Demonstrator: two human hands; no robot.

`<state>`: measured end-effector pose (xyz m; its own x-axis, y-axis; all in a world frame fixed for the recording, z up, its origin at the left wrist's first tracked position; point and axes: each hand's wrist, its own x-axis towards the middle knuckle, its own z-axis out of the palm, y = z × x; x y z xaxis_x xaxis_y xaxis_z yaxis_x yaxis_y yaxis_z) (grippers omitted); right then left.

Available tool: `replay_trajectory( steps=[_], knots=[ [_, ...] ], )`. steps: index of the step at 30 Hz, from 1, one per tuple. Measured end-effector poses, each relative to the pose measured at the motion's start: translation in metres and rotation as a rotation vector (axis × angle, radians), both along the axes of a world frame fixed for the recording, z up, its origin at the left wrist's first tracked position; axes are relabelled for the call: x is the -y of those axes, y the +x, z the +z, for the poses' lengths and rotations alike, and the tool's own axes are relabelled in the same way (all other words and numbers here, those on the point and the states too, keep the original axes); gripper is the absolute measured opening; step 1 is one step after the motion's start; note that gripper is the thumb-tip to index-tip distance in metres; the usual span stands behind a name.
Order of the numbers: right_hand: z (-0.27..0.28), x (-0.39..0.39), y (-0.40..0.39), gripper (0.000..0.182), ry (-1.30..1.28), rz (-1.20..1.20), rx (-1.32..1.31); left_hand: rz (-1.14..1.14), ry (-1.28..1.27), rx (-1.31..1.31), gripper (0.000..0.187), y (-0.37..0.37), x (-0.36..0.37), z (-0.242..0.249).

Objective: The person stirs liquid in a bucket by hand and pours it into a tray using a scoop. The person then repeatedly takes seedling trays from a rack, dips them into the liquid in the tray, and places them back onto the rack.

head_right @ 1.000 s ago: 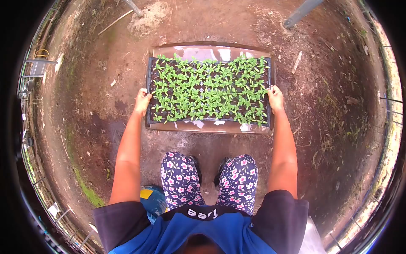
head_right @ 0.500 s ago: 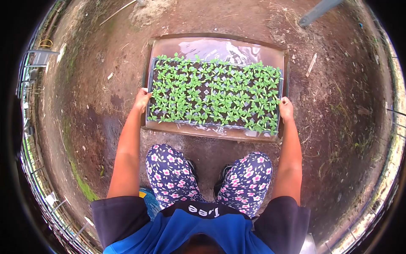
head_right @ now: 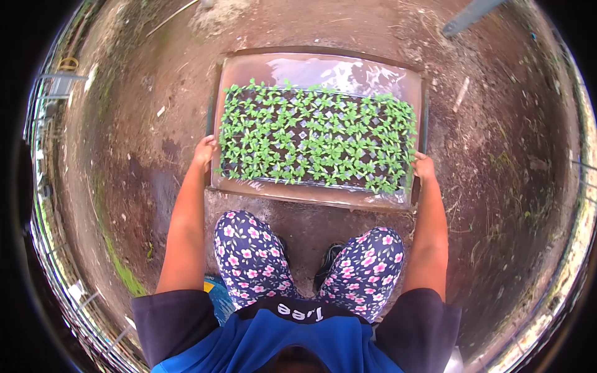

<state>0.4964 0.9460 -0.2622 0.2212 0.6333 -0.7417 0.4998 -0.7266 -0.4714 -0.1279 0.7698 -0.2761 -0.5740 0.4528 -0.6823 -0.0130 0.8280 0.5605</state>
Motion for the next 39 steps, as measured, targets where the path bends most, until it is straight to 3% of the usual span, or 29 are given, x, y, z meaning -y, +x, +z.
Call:
replay_trajectory(
  steps=[14,20,21,24,28,31,37,39],
  knots=[
    [0.016,0.008,-0.007,0.024,0.087,-0.088,0.041,0.079,-0.014,0.143,0.037,-0.01,0.005,0.025],
    [0.035,0.007,-0.018,0.036,0.106,0.072,0.027,0.085,-0.017,0.156,0.046,0.011,-0.003,0.039],
    [0.015,0.006,-0.002,0.036,0.062,0.218,0.043,0.098,-0.018,0.174,0.047,0.012,-0.002,0.039],
    [0.007,0.002,0.001,0.036,0.034,0.233,0.057,0.087,-0.014,0.206,0.053,0.013,-0.002,0.031],
    [-0.036,-0.004,0.02,0.036,0.102,0.218,0.183,0.098,-0.008,0.187,0.051,0.014,-0.006,0.023],
    [-0.019,-0.005,0.011,0.034,0.044,0.153,0.075,0.103,0.009,0.196,0.049,0.01,-0.003,0.019],
    [-0.001,-0.006,0.002,0.033,0.007,0.272,0.152,0.069,0.09,0.153,0.054,0.015,-0.005,0.022],
    [-0.011,-0.005,0.014,0.028,0.046,0.256,0.151,0.134,0.02,0.171,0.04,0.009,-0.006,0.018]
  ],
)
